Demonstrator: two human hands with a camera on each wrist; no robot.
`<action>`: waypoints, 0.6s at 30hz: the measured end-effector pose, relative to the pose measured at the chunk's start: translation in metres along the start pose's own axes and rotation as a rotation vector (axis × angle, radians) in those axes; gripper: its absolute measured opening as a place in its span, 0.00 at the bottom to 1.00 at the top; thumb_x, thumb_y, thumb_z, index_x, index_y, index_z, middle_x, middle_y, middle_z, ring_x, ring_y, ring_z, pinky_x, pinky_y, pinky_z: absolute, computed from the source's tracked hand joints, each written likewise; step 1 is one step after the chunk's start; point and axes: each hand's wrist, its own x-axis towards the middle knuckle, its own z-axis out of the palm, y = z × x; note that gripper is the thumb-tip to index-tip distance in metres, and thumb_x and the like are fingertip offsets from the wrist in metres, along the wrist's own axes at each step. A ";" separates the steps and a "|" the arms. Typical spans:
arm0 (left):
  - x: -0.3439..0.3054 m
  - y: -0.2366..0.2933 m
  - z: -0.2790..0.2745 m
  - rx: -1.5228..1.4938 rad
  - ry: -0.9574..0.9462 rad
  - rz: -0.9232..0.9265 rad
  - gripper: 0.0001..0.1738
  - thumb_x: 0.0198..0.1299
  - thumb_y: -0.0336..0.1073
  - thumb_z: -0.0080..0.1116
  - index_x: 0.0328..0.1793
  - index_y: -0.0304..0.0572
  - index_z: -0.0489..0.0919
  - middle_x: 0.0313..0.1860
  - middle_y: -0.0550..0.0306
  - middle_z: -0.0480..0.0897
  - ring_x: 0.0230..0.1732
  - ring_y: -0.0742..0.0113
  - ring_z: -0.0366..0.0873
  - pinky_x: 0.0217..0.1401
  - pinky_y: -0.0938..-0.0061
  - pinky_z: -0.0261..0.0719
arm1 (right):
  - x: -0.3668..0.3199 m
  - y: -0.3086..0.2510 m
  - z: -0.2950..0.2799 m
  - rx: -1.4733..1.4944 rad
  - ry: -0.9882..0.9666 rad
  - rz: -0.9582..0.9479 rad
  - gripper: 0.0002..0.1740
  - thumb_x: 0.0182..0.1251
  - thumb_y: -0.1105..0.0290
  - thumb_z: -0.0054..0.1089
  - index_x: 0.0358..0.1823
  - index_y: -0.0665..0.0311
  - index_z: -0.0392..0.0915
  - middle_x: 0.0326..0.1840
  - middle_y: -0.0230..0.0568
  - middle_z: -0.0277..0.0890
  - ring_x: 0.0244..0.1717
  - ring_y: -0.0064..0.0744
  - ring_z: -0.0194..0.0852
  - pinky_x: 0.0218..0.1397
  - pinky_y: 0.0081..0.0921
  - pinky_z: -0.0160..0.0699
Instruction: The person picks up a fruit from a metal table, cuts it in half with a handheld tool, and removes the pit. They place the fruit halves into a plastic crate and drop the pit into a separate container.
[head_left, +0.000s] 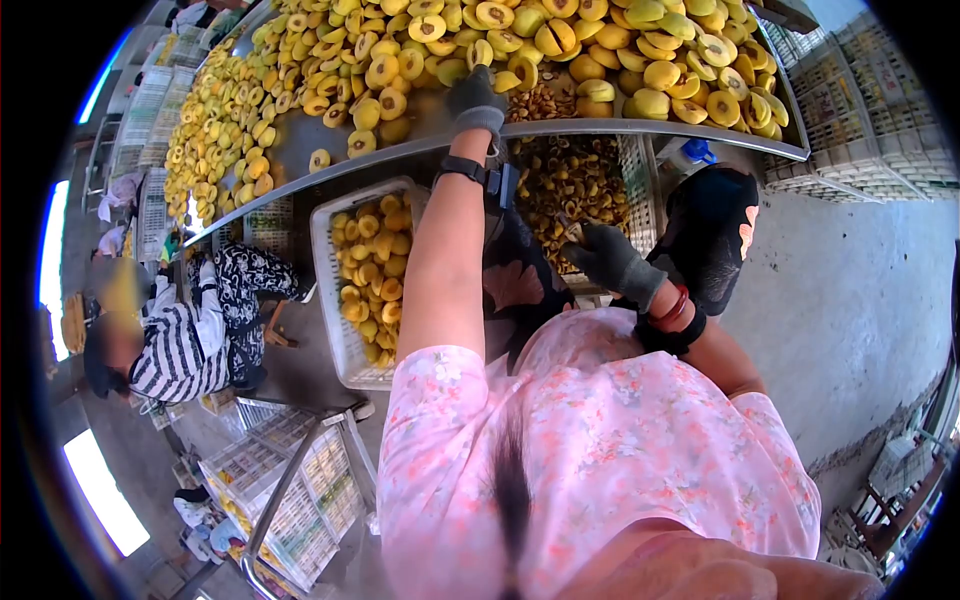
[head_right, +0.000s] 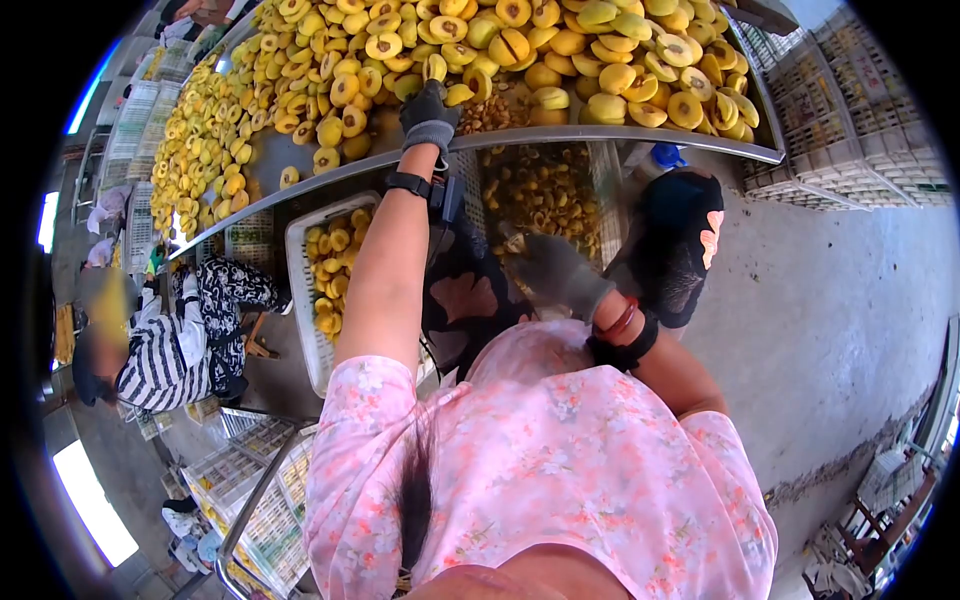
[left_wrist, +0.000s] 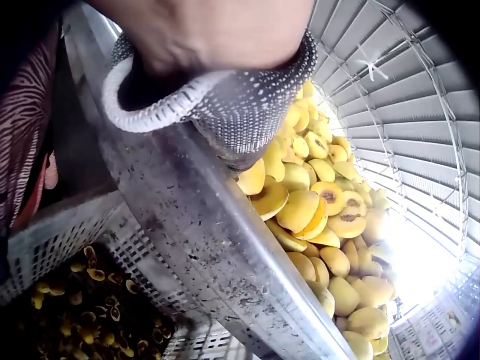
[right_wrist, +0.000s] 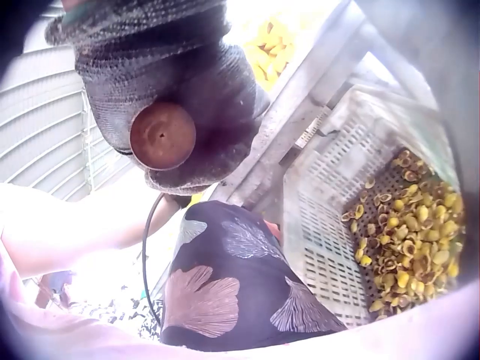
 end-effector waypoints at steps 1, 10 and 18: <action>0.000 -0.001 0.001 -0.056 -0.041 0.019 0.31 0.45 0.52 0.66 0.54 0.47 0.73 0.49 0.45 0.80 0.53 0.49 0.76 0.53 0.57 0.74 | 0.000 -0.002 -0.001 0.039 0.000 0.044 0.11 0.60 0.63 0.53 0.30 0.64 0.75 0.31 0.51 0.73 0.33 0.52 0.74 0.32 0.43 0.72; -0.078 0.026 -0.043 -0.775 0.276 0.509 0.34 0.48 0.34 0.68 0.62 0.41 0.66 0.57 0.48 0.74 0.56 0.56 0.73 0.57 0.65 0.73 | 0.001 -0.015 -0.024 0.222 0.159 0.328 0.18 0.60 0.58 0.58 0.31 0.69 0.75 0.23 0.60 0.72 0.27 0.60 0.72 0.30 0.44 0.69; -0.166 0.071 -0.096 -1.483 -0.106 -0.036 0.25 0.50 0.30 0.64 0.52 0.40 0.66 0.51 0.51 0.70 0.47 0.63 0.75 0.47 0.72 0.82 | 0.010 -0.034 -0.026 0.842 0.261 0.291 0.09 0.65 0.66 0.54 0.33 0.65 0.72 0.22 0.30 0.69 0.22 0.19 0.65 0.25 0.24 0.65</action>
